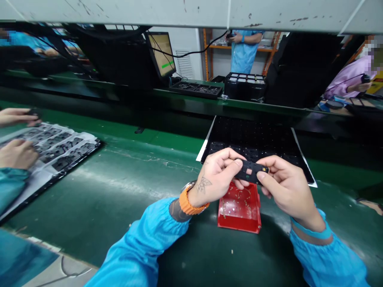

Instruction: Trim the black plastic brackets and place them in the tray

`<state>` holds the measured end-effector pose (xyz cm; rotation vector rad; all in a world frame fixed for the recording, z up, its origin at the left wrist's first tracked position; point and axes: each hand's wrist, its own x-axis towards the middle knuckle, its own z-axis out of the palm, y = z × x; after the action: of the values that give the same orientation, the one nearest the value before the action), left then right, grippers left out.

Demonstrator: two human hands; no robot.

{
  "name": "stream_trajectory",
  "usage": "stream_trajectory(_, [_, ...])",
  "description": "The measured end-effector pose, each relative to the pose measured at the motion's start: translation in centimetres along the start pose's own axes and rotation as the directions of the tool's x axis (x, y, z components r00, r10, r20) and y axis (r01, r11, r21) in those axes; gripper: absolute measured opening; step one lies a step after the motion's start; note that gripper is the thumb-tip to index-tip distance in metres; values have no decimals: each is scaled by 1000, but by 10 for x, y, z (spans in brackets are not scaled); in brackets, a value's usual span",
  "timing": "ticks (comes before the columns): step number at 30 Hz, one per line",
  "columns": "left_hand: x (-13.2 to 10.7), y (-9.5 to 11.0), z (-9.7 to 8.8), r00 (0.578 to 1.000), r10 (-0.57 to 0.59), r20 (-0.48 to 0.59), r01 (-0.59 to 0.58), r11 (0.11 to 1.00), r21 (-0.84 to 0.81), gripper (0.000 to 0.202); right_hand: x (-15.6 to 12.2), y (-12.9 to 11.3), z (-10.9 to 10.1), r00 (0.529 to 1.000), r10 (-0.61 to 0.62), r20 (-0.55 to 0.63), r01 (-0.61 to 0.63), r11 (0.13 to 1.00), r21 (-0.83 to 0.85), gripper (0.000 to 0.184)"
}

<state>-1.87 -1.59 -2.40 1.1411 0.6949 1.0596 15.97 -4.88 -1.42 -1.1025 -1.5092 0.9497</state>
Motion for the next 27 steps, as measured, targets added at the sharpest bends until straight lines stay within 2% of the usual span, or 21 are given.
stream_trajectory(5, [1, -2, 1, 999, 15, -28, -14, 1000, 17, 29, 0, -1, -1, 999, 32, -2, -32, 999, -3, 4])
stream_trajectory(10, [0, 0, 0, 999, -38, 20, 39, 999, -19, 30, 0, 3, -5, 992, 120, 37, -122, 992, 43, 11])
stream_trajectory(18, [1, 1, 2, 996, -86, 0, 86, 995, -52, 24, -1, 8, -6, 980, 193, 44, -196, 975, 102, 18])
stream_trajectory(27, [1, 2, 2, 998, -65, -15, 65, 997, -33, 19, -1, 12, -4, 981, 193, 20, -193, 967, 164, 19])
